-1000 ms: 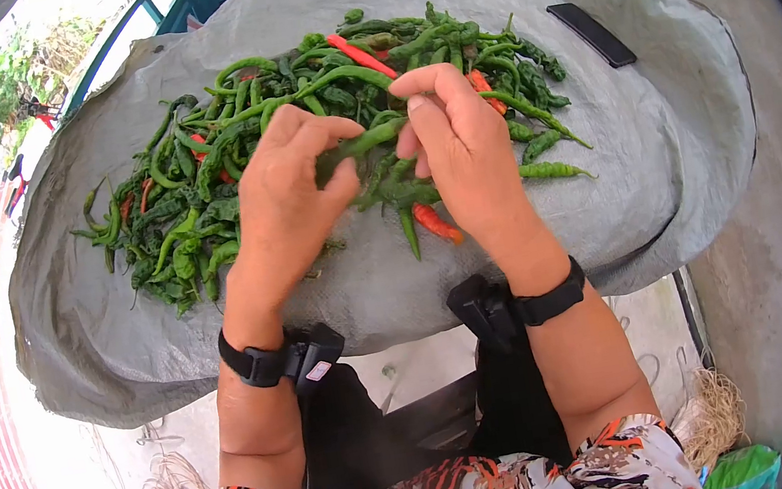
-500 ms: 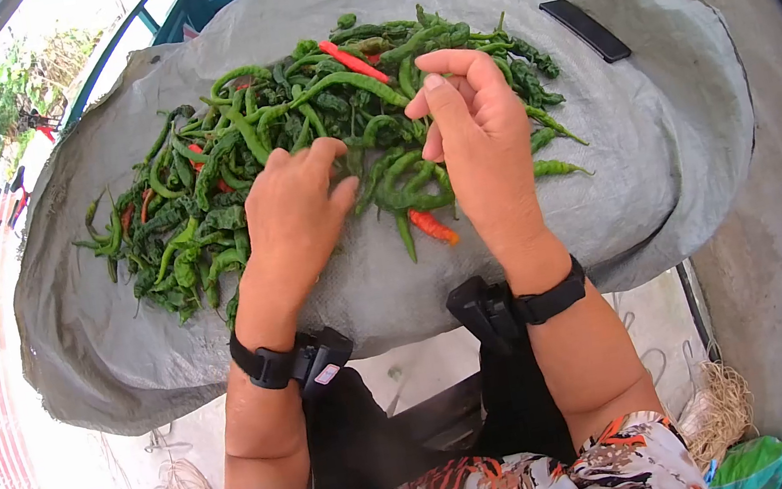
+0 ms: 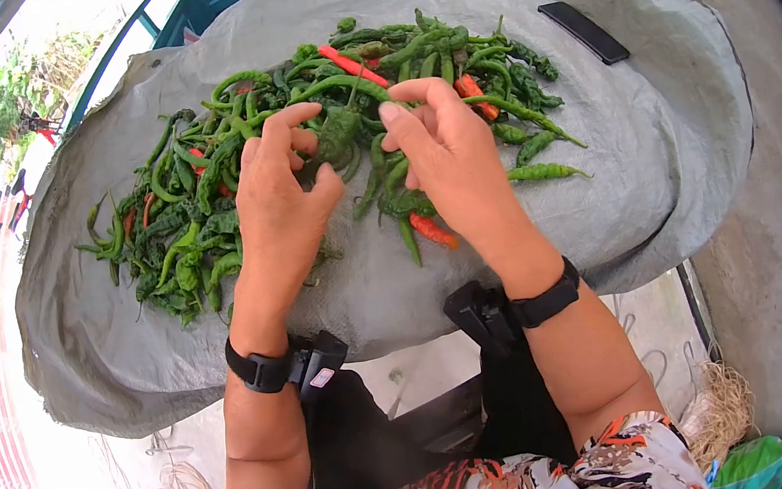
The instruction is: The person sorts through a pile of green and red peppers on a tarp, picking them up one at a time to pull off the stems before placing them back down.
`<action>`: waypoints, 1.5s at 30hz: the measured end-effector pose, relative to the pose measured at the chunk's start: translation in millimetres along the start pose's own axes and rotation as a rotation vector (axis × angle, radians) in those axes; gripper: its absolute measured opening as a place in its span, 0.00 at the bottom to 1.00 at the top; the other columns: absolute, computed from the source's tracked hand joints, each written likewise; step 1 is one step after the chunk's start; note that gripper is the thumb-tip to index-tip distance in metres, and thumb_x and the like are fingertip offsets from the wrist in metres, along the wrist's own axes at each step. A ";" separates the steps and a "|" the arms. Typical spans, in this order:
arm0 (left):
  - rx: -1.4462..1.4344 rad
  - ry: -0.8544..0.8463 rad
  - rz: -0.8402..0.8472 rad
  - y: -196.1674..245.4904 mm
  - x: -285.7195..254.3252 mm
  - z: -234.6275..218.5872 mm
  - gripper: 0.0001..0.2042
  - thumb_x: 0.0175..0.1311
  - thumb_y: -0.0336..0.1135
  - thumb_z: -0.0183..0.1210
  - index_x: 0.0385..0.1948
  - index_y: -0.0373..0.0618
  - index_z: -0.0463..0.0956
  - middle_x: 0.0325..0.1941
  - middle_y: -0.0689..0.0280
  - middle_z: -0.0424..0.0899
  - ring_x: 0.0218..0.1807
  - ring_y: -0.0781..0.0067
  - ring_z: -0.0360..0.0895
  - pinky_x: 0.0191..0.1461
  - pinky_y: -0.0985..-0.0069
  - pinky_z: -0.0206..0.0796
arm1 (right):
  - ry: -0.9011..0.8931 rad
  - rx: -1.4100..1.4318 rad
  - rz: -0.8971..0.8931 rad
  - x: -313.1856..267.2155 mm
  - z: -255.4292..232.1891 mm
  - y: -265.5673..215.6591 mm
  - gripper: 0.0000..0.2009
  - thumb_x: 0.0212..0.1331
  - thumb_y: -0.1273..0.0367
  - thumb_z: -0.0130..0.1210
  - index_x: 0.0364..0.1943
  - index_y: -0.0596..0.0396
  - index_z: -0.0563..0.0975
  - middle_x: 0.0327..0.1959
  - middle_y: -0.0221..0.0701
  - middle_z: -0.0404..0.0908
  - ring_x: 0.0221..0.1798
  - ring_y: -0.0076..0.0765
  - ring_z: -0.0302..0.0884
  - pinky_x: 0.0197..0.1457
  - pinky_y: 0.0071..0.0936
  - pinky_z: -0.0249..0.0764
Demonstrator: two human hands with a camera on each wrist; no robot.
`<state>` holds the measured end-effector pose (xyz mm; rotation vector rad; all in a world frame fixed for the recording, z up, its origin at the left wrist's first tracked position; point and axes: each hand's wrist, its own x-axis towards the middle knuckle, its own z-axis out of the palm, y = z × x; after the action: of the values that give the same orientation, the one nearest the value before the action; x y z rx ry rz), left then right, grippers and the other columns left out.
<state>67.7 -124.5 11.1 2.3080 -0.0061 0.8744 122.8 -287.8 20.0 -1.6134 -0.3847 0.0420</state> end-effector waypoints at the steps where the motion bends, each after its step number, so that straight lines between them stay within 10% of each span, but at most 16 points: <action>1: -0.006 -0.019 0.037 -0.1 0.2 0.2 0.23 0.49 0.21 0.61 0.51 0.49 0.78 0.37 0.65 0.79 0.39 0.65 0.72 0.46 0.69 0.69 | -0.011 0.019 -0.011 -0.3 0.3 -0.5 0.15 0.70 0.61 0.55 0.51 0.58 0.76 0.30 0.26 0.80 0.23 0.16 0.70 0.27 0.17 0.68; 9: 0.003 0.013 0.162 5.0 2.1 -1.3 0.20 0.49 0.20 0.60 0.46 0.47 0.81 0.37 0.65 0.81 0.42 0.65 0.73 0.49 0.69 0.69 | -0.037 0.252 -0.052 2.1 -7.1 4.5 0.13 0.74 0.62 0.48 0.51 0.56 0.76 0.33 0.28 0.81 0.23 0.15 0.70 0.26 0.16 0.66; 16: 0.379 0.417 0.084 -14.6 8.0 -9.7 0.18 0.52 0.24 0.62 0.47 0.46 0.82 0.38 0.63 0.81 0.43 0.65 0.75 0.49 0.69 0.70 | 0.234 0.324 -0.144 8.2 -16.8 4.1 0.10 0.73 0.64 0.50 0.48 0.55 0.76 0.38 0.28 0.82 0.25 0.16 0.72 0.29 0.16 0.70; 23: 0.055 0.113 0.028 -10.4 -1.0 7.9 0.11 0.57 0.24 0.60 0.42 0.43 0.82 0.35 0.65 0.84 0.35 0.69 0.76 0.44 0.70 0.71 | 0.253 -0.712 -0.397 19.5 -19.1 26.9 0.10 0.58 0.68 0.60 0.44 0.51 0.80 0.38 0.33 0.82 0.42 0.40 0.78 0.46 0.38 0.74; 33: -0.237 0.121 -0.077 -3.3 1.5 10.5 0.07 0.63 0.24 0.59 0.41 0.40 0.81 0.34 0.68 0.84 0.27 0.82 0.73 0.33 0.79 0.68 | 0.096 -1.109 -0.317 19.4 -19.5 21.6 0.05 0.55 0.66 0.63 0.33 0.49 0.81 0.35 0.33 0.82 0.44 0.44 0.78 0.47 0.42 0.72; 42: -0.404 0.054 -0.162 -2.4 0.1 15.3 0.10 0.67 0.28 0.60 0.48 0.41 0.79 0.30 0.70 0.82 0.24 0.86 0.69 0.30 0.82 0.64 | 0.296 -0.657 -0.241 21.1 -16.5 17.6 0.08 0.59 0.63 0.61 0.33 0.51 0.80 0.33 0.31 0.82 0.36 0.38 0.79 0.42 0.36 0.74; 45: -0.470 -0.012 -0.214 -1.9 1.0 12.0 0.13 0.71 0.35 0.58 0.51 0.40 0.78 0.27 0.70 0.81 0.23 0.87 0.69 0.28 0.83 0.62 | 0.260 -0.233 -0.237 12.1 -7.7 6.8 0.06 0.63 0.68 0.61 0.35 0.55 0.79 0.30 0.26 0.80 0.31 0.22 0.76 0.37 0.22 0.71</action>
<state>76.0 -129.9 3.9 1.8360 0.0266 0.6661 137.6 -292.1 16.5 -1.7653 -0.3861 -0.4014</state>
